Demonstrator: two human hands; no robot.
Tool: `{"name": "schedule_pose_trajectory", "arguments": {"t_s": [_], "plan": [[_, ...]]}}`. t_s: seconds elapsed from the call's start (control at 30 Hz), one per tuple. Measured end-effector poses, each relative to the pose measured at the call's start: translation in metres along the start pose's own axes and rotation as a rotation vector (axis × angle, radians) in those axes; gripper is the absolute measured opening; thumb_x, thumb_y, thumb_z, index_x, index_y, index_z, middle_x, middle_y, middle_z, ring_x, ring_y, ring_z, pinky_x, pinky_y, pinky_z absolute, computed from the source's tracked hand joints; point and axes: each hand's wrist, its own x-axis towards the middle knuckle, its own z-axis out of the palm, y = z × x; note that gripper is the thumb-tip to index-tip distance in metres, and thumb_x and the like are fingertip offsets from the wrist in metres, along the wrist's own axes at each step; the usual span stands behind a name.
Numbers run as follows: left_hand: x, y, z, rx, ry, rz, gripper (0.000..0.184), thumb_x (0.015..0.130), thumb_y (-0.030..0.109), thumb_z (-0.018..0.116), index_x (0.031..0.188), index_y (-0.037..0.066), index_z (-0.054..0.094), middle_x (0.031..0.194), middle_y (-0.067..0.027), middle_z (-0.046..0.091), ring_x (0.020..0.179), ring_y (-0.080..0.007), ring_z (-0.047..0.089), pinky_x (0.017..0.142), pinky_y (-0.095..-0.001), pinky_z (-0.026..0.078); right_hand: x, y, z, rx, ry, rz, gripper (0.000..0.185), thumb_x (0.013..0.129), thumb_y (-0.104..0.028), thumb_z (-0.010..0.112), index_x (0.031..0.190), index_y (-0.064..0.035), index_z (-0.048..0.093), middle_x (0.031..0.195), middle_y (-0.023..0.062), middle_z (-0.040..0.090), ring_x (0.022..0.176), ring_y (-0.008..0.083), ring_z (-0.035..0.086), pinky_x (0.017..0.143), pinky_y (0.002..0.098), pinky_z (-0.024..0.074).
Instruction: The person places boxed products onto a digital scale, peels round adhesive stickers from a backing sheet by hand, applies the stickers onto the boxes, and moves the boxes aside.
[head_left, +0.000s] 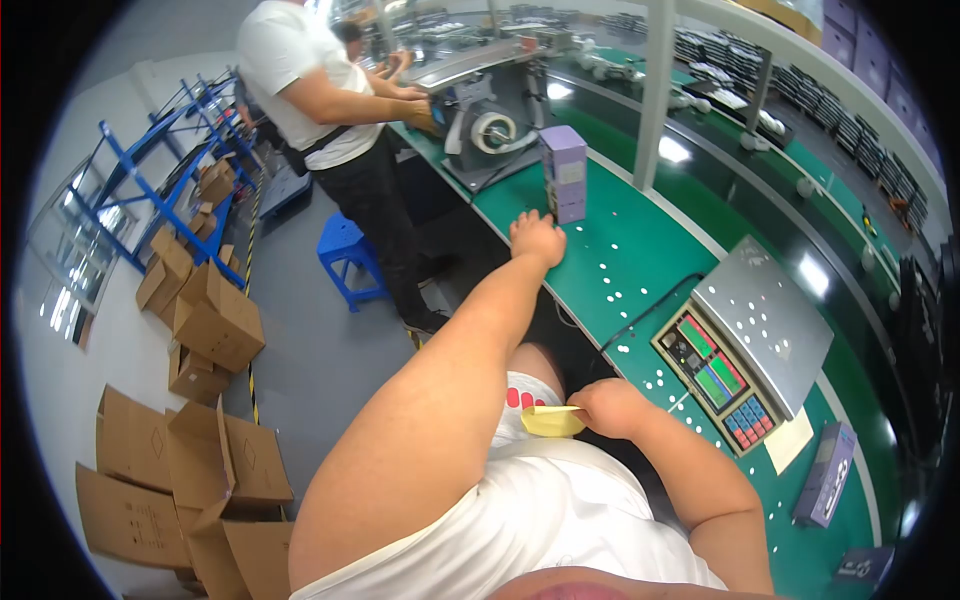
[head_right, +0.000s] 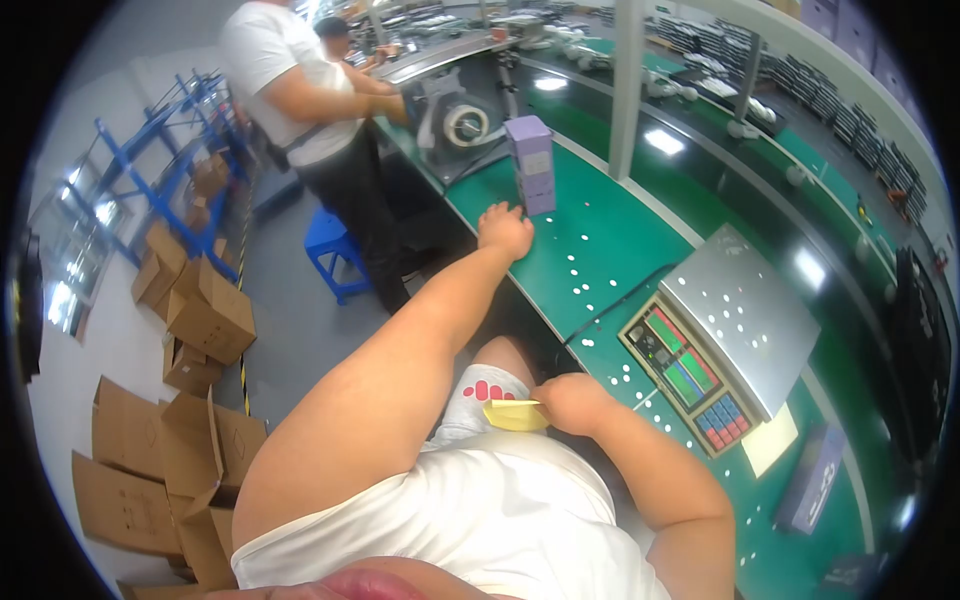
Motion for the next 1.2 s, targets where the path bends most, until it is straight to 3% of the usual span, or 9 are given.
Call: {"name": "schedule_pose_trajectory", "arguments": {"t_s": [0.53,1.2], "plan": [[0.005,-0.001,0.002,0.034,0.037,-0.006,0.05,0.097,0.037,0.051,0.137,0.01,0.064,0.151,-0.0151,0.052,0.142,-0.0343,0.044,0.119,-0.0487,0.032,-0.002,0.003,-0.003,-0.018,-0.07,0.017,0.016,0.089,-0.02,0.06,0.09,-0.0109,0.074,0.093,0.0128,0.073,0.092,0.0355,0.071,0.082,0.0504,0.0558],[0.0,-0.002,0.001,-0.052,0.066,-0.018,0.048,0.098,0.034,0.054,0.139,0.01,0.064,0.151,-0.0147,0.051,0.145,-0.0339,0.04,0.121,-0.0485,0.029,0.001,0.002,0.002,-0.073,-0.132,-0.007,0.018,0.088,-0.023,0.062,0.087,-0.0117,0.077,0.093,0.0107,0.073,0.091,0.0341,0.071,0.081,0.048,0.0569]]}}
